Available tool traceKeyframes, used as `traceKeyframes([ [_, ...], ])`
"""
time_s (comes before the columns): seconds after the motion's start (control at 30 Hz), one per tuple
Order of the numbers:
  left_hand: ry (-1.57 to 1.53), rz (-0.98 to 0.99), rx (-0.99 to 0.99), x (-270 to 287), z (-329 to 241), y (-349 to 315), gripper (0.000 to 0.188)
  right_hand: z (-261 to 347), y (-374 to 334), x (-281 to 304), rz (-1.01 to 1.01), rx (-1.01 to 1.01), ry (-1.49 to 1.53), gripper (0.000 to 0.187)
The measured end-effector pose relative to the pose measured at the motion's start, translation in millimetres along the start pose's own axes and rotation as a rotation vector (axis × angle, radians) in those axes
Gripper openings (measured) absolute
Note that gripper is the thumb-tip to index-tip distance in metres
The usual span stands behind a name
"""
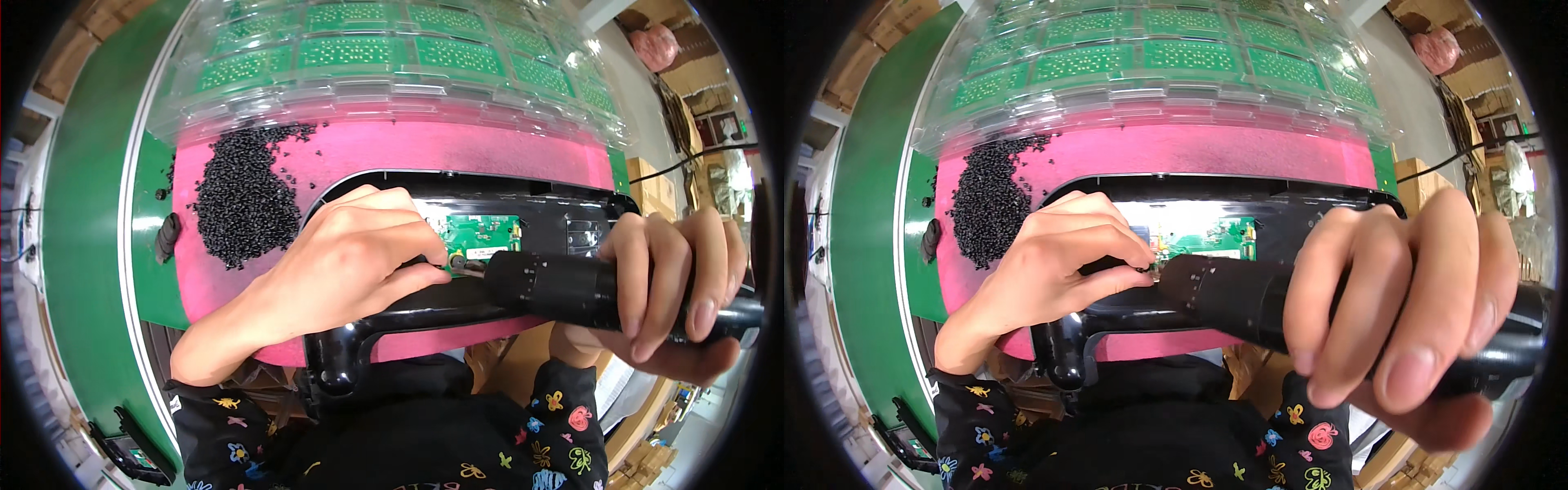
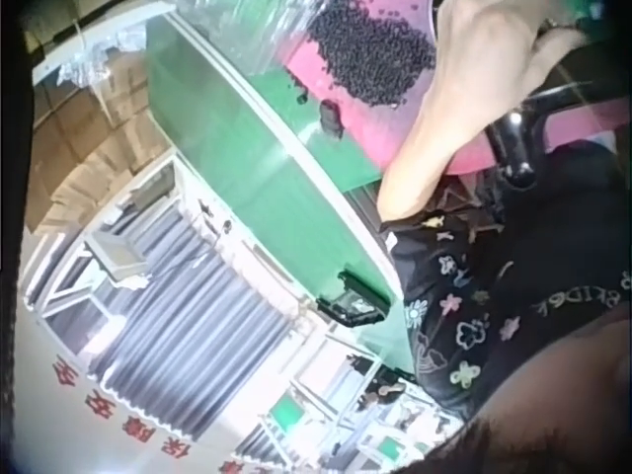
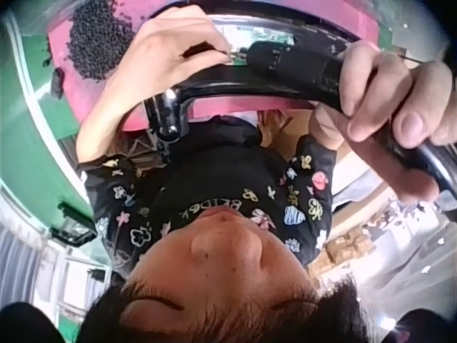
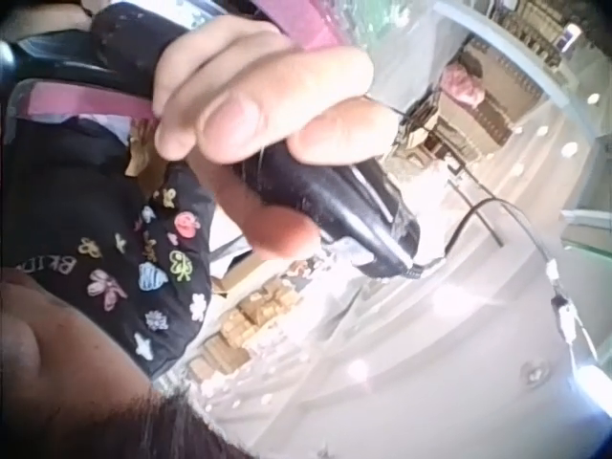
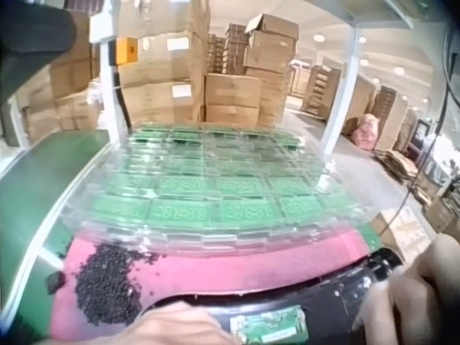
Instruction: Assembling electronic components by inserting a PCB into a plastic housing and securing it with an electric screwdriver.
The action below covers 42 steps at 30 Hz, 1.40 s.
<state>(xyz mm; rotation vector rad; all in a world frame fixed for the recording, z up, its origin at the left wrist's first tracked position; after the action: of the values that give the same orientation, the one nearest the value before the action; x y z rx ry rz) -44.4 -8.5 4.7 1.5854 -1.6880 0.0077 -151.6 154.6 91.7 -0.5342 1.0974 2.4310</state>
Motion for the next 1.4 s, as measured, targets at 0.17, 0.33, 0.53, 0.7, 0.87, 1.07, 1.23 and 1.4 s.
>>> traceKeyframes([
  [0.17,-0.002,-0.117,-0.072,2.3,-3.9,-0.5,0.02,-2.1,3.0,-13.6,0.051,0.05,-0.067,0.034],
  [0.33,0.0,-0.156,-0.069,5.0,-6.1,-0.7,0.018,-1.5,2.1,-16.1,-0.02,0.025,-0.131,0.035],
  [0.53,-0.113,-0.127,-0.056,5.3,-4.7,0.0,0.021,-2.5,2.1,-18.4,-0.026,0.035,-0.095,0.034],
  [0.7,-0.425,-0.055,-0.043,4.5,-2.9,3.1,0.024,1.4,5.8,-15.3,0.065,-0.003,0.058,0.032],
  [0.87,-0.823,0.274,-0.016,-5.1,-6.6,-5.8,0.027,4.2,11.6,-22.7,0.154,-0.052,0.235,0.027],
  [1.07,-0.722,0.328,0.004,0.8,-4.7,-2.6,0.014,-7.0,10.9,-21.5,0.225,-0.095,0.282,0.027],
  [1.23,-0.655,0.125,-0.002,3.1,-3.6,2.7,0.016,-1.7,9.8,-20.3,0.174,-0.058,0.193,0.029],
  [1.4,-0.682,0.109,-0.015,1.2,-5.1,2.5,0.014,-3.3,14.7,-19.9,0.268,-0.147,0.18,0.029],
])
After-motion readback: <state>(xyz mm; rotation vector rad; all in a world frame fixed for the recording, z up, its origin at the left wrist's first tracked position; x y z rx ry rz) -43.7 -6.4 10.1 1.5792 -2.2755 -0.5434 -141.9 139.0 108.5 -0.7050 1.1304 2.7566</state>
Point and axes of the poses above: each hand's wrist, its own y-axis towards the middle knuckle, its own x-axis out of the back of the hand, z = x × y, the point moved 4 cm from there along y, towards the middle knuckle, and after that the axes turned 10 degrees about -x, right-handed, at the moved point
